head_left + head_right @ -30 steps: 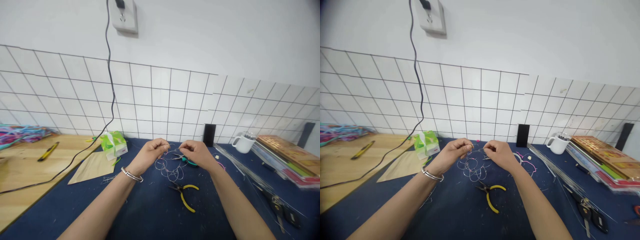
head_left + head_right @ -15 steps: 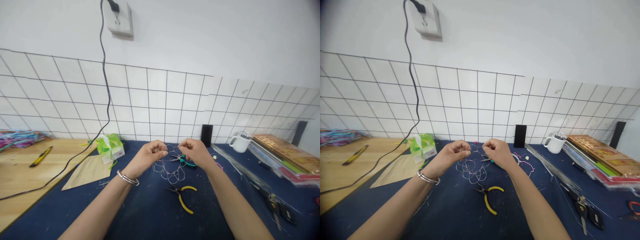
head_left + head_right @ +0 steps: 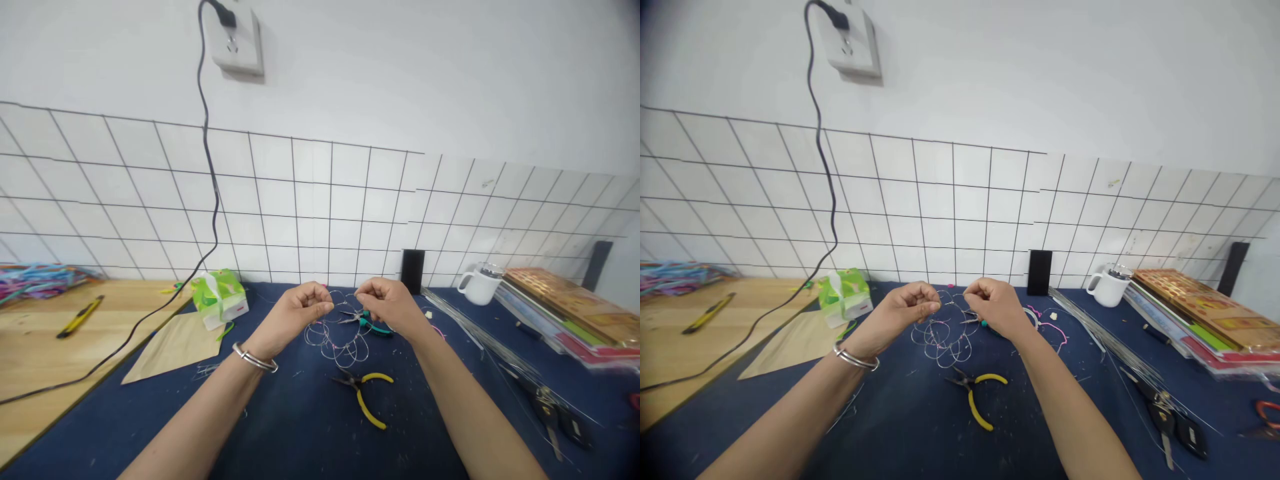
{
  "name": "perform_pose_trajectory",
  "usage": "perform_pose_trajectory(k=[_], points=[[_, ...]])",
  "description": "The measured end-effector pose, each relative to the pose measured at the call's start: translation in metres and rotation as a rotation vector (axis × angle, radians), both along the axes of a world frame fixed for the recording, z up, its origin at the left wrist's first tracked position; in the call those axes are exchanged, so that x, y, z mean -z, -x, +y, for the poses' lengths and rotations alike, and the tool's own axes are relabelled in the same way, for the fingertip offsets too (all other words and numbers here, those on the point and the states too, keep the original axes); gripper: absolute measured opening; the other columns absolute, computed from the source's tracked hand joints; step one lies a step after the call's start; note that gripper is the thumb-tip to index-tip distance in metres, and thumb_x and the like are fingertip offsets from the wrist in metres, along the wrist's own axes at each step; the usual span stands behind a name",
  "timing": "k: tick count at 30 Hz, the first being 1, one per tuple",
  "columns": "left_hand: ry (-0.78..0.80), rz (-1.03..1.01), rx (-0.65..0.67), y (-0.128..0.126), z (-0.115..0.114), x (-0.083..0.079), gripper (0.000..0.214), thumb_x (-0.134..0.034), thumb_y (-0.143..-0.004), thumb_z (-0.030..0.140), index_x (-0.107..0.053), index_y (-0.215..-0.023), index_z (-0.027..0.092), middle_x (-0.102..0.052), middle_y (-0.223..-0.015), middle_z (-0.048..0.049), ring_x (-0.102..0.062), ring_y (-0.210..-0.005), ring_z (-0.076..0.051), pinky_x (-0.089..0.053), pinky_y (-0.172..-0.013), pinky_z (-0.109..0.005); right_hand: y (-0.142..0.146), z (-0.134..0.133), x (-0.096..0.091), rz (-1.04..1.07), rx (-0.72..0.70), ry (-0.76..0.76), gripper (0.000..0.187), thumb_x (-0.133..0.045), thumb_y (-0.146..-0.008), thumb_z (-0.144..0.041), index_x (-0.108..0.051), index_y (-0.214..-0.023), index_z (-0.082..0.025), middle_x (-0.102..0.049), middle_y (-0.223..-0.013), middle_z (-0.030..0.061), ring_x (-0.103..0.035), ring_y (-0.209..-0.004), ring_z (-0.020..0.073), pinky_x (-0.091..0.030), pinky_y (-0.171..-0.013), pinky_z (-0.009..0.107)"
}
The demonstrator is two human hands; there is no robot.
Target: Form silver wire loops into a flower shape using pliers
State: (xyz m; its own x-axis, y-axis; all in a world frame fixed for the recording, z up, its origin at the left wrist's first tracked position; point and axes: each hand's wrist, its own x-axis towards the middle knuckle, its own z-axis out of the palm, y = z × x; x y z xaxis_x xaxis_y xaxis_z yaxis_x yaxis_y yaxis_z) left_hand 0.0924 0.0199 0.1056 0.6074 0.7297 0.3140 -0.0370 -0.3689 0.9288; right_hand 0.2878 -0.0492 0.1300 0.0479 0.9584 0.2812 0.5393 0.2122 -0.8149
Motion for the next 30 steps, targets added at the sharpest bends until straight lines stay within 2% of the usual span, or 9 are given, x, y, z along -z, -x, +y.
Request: perform_pose_trajectory(k=[19, 30], points=[[-0.013, -0.001, -0.028, -0.0021, 0.0001, 0.0004, 0.012, -0.057, -0.076, 0.027, -0.054, -0.077, 0.016, -0.048, -0.066, 0.0025, -0.041, -0.055, -0.008, -0.035, -0.051, -0.020, 0.0013, -0.0038, -0.0052, -0.004, -0.007, 0.003, 0.016, -0.051, -0.075, -0.029, -0.061, -0.079, -0.018, -0.052, -0.055, -0.0031, -0.049, -0.047, 0.0078, -0.040, -0.048, 0.020], [-0.021, 0.013, -0.023, -0.0019, -0.0007, -0.0012, 0.012, -0.056, -0.076, 0.027, -0.054, -0.078, 0.016, -0.048, -0.066, 0.0022, -0.041, -0.056, -0.009, -0.035, -0.052, -0.021, -0.0004, -0.0012, -0.0022, -0.019, -0.018, 0.005, 0.015, -0.051, -0.075, -0.030, -0.060, -0.080, -0.019, -0.055, -0.059, -0.0008, -0.050, -0.048, 0.0087, -0.040, -0.047, 0.021]])
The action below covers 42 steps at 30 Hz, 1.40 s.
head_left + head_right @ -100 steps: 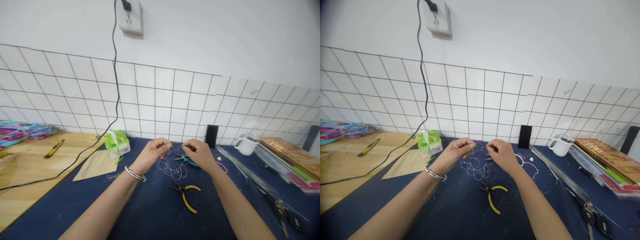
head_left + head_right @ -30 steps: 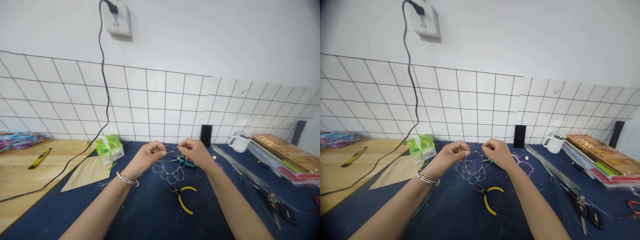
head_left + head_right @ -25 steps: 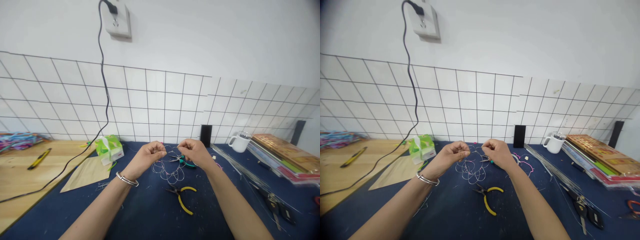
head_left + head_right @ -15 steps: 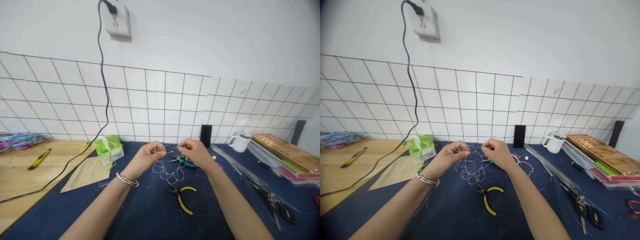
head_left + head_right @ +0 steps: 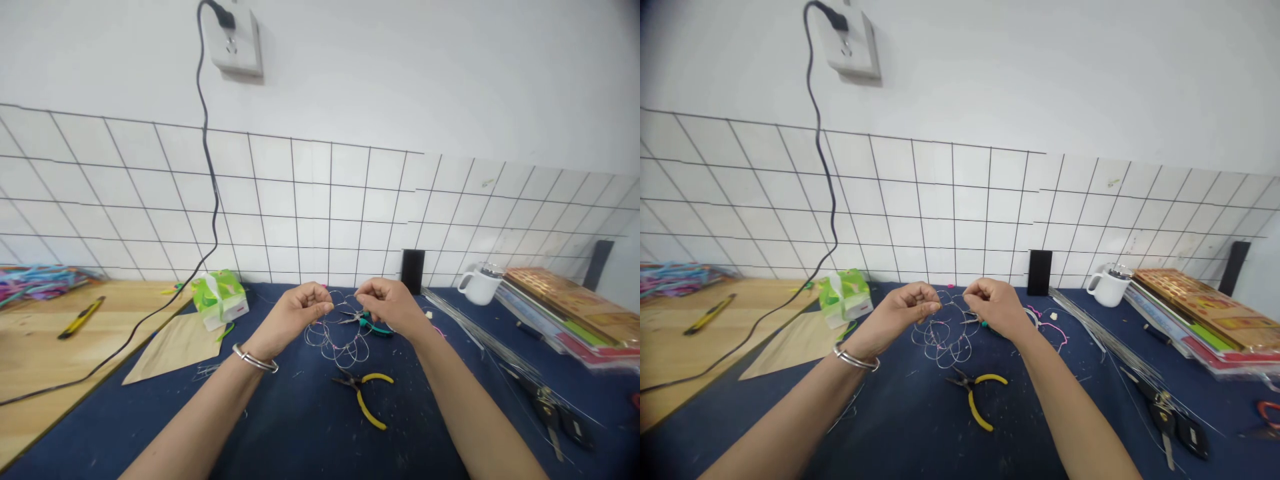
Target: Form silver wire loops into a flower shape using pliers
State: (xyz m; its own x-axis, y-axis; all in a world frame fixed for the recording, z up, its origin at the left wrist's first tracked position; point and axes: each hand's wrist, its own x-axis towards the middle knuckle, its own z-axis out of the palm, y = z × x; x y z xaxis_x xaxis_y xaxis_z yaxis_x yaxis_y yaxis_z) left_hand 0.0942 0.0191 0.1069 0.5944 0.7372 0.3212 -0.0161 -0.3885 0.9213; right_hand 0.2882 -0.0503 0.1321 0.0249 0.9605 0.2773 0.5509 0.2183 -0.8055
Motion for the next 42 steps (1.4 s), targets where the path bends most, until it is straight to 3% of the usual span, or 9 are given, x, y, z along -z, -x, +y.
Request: perform_pose_trajectory(k=[21, 42], points=[[0.009, -0.019, 0.024, 0.0015, -0.0005, -0.0006, 0.009, -0.057, -0.077, 0.024, -0.054, -0.079, 0.016, -0.048, -0.066, 0.0029, -0.041, -0.056, -0.008, -0.034, -0.052, -0.020, 0.0004, -0.0008, -0.0001, -0.011, -0.017, -0.001, 0.016, -0.051, -0.076, -0.030, -0.061, -0.080, -0.018, -0.054, -0.059, -0.0014, -0.049, -0.048, 0.0082, -0.040, -0.047, 0.021], [0.060, -0.105, 0.022, 0.0023, 0.0018, 0.0017, 0.010, -0.057, -0.079, 0.023, -0.052, -0.079, 0.015, -0.045, -0.064, 0.0042, -0.039, -0.053, -0.006, -0.032, -0.049, -0.019, 0.0004, -0.0026, -0.0041, 0.079, -0.134, 0.129, 0.027, -0.050, -0.080, -0.038, -0.062, -0.088, -0.017, -0.057, -0.064, 0.0006, -0.047, -0.045, 0.0053, -0.037, -0.043, 0.018]])
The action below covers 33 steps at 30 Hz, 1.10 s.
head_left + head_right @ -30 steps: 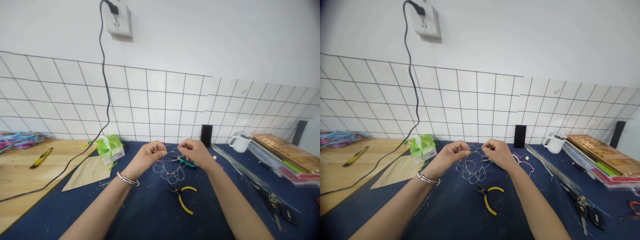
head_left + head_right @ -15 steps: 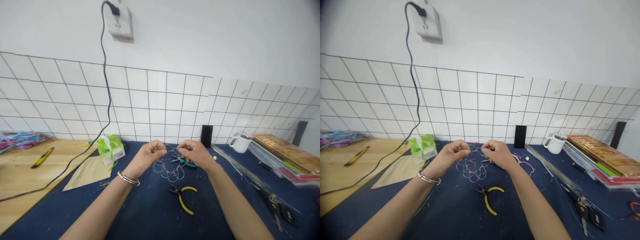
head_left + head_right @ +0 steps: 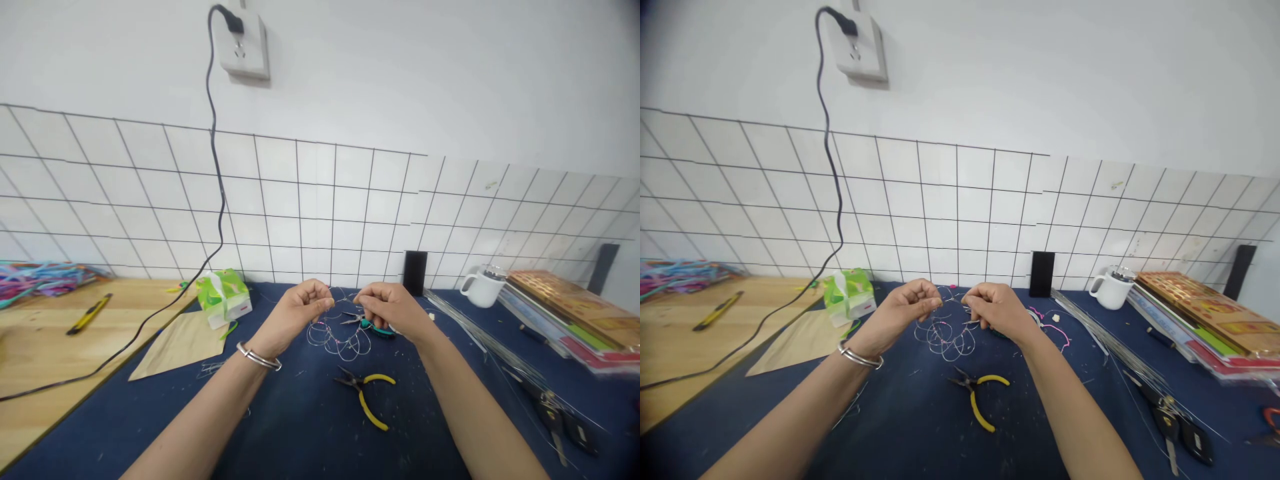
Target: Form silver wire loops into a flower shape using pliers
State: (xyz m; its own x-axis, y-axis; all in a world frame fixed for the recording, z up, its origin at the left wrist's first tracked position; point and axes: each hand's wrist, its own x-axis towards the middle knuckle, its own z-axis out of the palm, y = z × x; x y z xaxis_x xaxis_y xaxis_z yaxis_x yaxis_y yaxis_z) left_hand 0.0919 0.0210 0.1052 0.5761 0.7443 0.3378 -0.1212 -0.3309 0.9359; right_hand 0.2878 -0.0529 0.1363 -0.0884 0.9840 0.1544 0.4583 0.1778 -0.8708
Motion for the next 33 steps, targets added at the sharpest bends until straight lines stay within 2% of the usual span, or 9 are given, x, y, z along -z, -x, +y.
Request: perform_pose_trajectory(k=[13, 16, 19, 22, 26, 30, 33], points=[[0.023, -0.024, 0.028, 0.000, -0.001, 0.000, 0.011, -0.058, -0.079, 0.025, -0.052, -0.078, 0.015, -0.044, -0.062, 0.0051, -0.038, -0.051, -0.006, -0.030, -0.048, -0.019, 0.001, -0.003, -0.002, -0.012, -0.007, 0.009, 0.025, -0.050, -0.081, -0.038, -0.064, -0.086, -0.018, -0.057, -0.062, 0.0004, -0.048, -0.046, 0.0065, -0.037, -0.045, 0.020], [0.047, -0.031, 0.052, -0.001, -0.005, -0.001, 0.012, -0.058, -0.079, 0.025, -0.053, -0.078, 0.015, -0.045, -0.062, 0.0049, -0.038, -0.049, -0.005, -0.030, -0.048, -0.019, -0.001, -0.007, 0.003, -0.002, 0.003, 0.007, 0.027, -0.049, -0.081, -0.039, -0.065, -0.085, -0.018, -0.057, -0.063, 0.0007, -0.048, -0.047, 0.0067, -0.037, -0.045, 0.020], [0.092, -0.027, 0.096, -0.006, -0.013, 0.003, 0.012, -0.058, -0.079, 0.026, -0.054, -0.078, 0.015, -0.049, -0.065, 0.0037, -0.038, -0.048, -0.005, -0.030, -0.048, -0.019, -0.008, -0.016, 0.017, 0.064, 0.045, 0.036, 0.026, -0.049, -0.080, -0.039, -0.065, -0.085, -0.018, -0.056, -0.065, 0.0009, -0.048, -0.048, 0.0069, -0.035, -0.043, 0.019], [0.188, -0.032, 0.139, -0.013, -0.025, 0.018, 0.013, -0.059, -0.078, 0.026, -0.054, -0.077, 0.014, -0.050, -0.063, 0.0034, -0.038, -0.048, -0.005, -0.029, -0.047, -0.018, -0.015, -0.030, 0.037, 0.196, 0.093, 0.086, 0.025, -0.051, -0.080, -0.037, -0.065, -0.085, -0.017, -0.054, -0.066, 0.0005, -0.047, -0.049, 0.0065, -0.034, -0.042, 0.019], [0.401, -0.022, 0.168, -0.019, -0.049, 0.052, 0.013, -0.060, -0.078, 0.027, -0.055, -0.076, 0.014, -0.050, -0.061, 0.0031, -0.038, -0.047, -0.005, -0.029, -0.046, -0.018, -0.018, -0.056, 0.066, 0.355, 0.114, 0.235, 0.026, -0.053, -0.079, -0.038, -0.065, -0.086, -0.016, -0.053, -0.067, 0.0000, -0.046, -0.049, 0.0059, -0.033, -0.042, 0.019], [0.639, 0.020, 0.182, -0.016, -0.073, 0.081, 0.013, -0.059, -0.078, 0.027, -0.054, -0.078, 0.015, -0.057, -0.072, -0.0001, -0.040, -0.047, -0.004, -0.031, -0.046, -0.018, -0.012, -0.083, 0.092, 0.454, 0.137, 0.385, 0.026, -0.055, -0.078, -0.038, -0.064, -0.087, -0.016, -0.055, -0.069, 0.0002, -0.045, -0.048, 0.0053, -0.032, -0.041, 0.018], [0.766, 0.048, 0.221, -0.009, -0.087, 0.093, 0.012, -0.059, -0.079, 0.026, -0.053, -0.079, 0.015, -0.059, -0.080, -0.0018, -0.041, -0.047, -0.004, -0.032, -0.047, -0.019, -0.005, -0.100, 0.107, 0.498, 0.157, 0.455, 0.025, -0.055, -0.078, -0.037, -0.063, -0.089, -0.016, -0.055, -0.069, 0.0000, -0.046, -0.048, 0.0052, -0.033, -0.041, 0.018]])
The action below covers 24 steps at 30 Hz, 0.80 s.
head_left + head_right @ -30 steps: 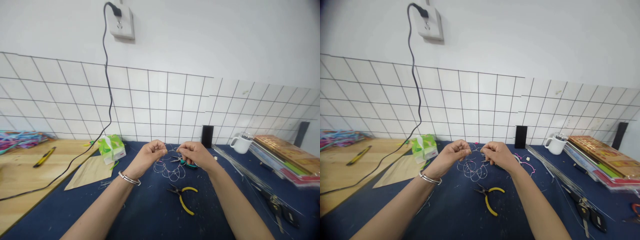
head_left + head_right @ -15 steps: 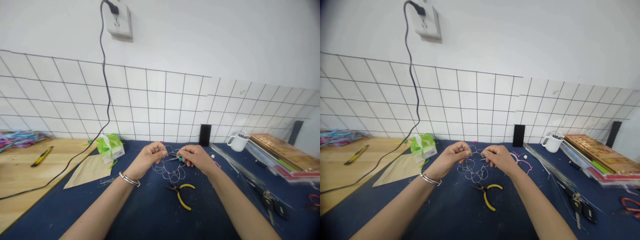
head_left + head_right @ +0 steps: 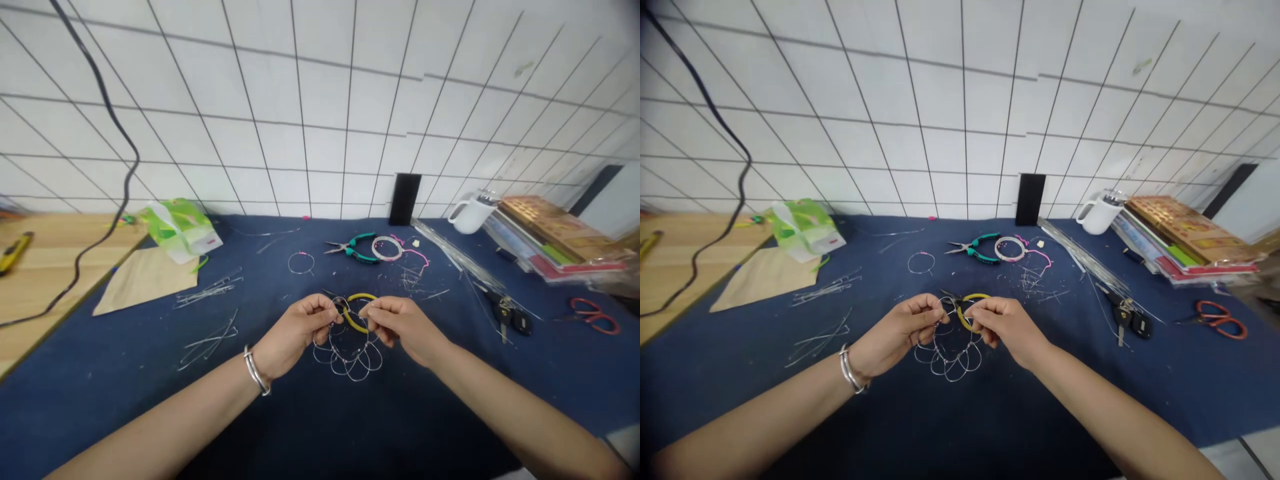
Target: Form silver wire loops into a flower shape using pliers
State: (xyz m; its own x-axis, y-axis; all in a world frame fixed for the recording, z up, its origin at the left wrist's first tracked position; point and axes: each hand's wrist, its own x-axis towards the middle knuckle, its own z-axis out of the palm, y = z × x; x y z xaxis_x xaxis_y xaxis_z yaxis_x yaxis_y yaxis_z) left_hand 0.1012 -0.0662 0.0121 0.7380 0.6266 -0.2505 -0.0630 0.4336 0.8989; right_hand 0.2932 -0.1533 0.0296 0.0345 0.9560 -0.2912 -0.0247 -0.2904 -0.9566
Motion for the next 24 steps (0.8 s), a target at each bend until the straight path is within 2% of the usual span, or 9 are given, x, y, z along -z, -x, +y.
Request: perform_pose_trajectory(k=[3, 7, 15, 24], points=[[0.051, 0.037, 0.019, 0.005, -0.007, 0.006, 0.013, -0.059, -0.079, 0.027, -0.053, -0.081, 0.016, -0.061, -0.082, -0.0025, -0.041, -0.048, -0.004, -0.033, -0.047, -0.019, 0.005, -0.011, 0.009, 0.061, 0.001, 0.053, 0.024, -0.055, -0.078, -0.036, -0.062, -0.090, -0.016, -0.055, -0.068, -0.0005, -0.045, -0.047, 0.0053, -0.032, -0.041, 0.018], [0.038, 0.077, 0.037, 0.007, -0.006, 0.010, 0.013, -0.059, -0.078, 0.027, -0.054, -0.082, 0.015, -0.061, -0.082, -0.0033, -0.041, -0.048, -0.004, -0.033, -0.048, -0.020, 0.006, -0.012, 0.016, 0.114, 0.037, 0.086, 0.021, -0.055, -0.079, -0.034, -0.062, -0.088, -0.016, -0.055, -0.066, -0.0012, -0.044, -0.045, 0.0046, -0.032, -0.041, 0.018], [0.002, 0.125, 0.081, 0.005, 0.003, 0.015, 0.013, -0.058, -0.080, 0.028, -0.054, -0.081, 0.016, -0.060, -0.081, -0.0028, -0.045, -0.052, -0.006, -0.036, -0.052, -0.021, -0.008, -0.006, 0.022, 0.103, 0.072, 0.085, 0.019, -0.056, -0.079, -0.032, -0.062, -0.090, -0.017, -0.057, -0.067, -0.0010, -0.045, -0.046, 0.0045, -0.031, -0.042, 0.019], [-0.085, 0.147, 0.107, 0.004, 0.001, 0.016, 0.013, -0.058, -0.079, 0.027, -0.054, -0.082, 0.016, -0.059, -0.081, -0.0017, -0.043, -0.052, -0.005, -0.036, -0.052, -0.021, -0.007, -0.008, 0.023, 0.102, 0.018, 0.072, 0.016, -0.057, -0.079, -0.032, -0.058, -0.087, -0.018, -0.058, -0.067, -0.0012, -0.047, -0.047, 0.0054, -0.033, -0.044, 0.019]])
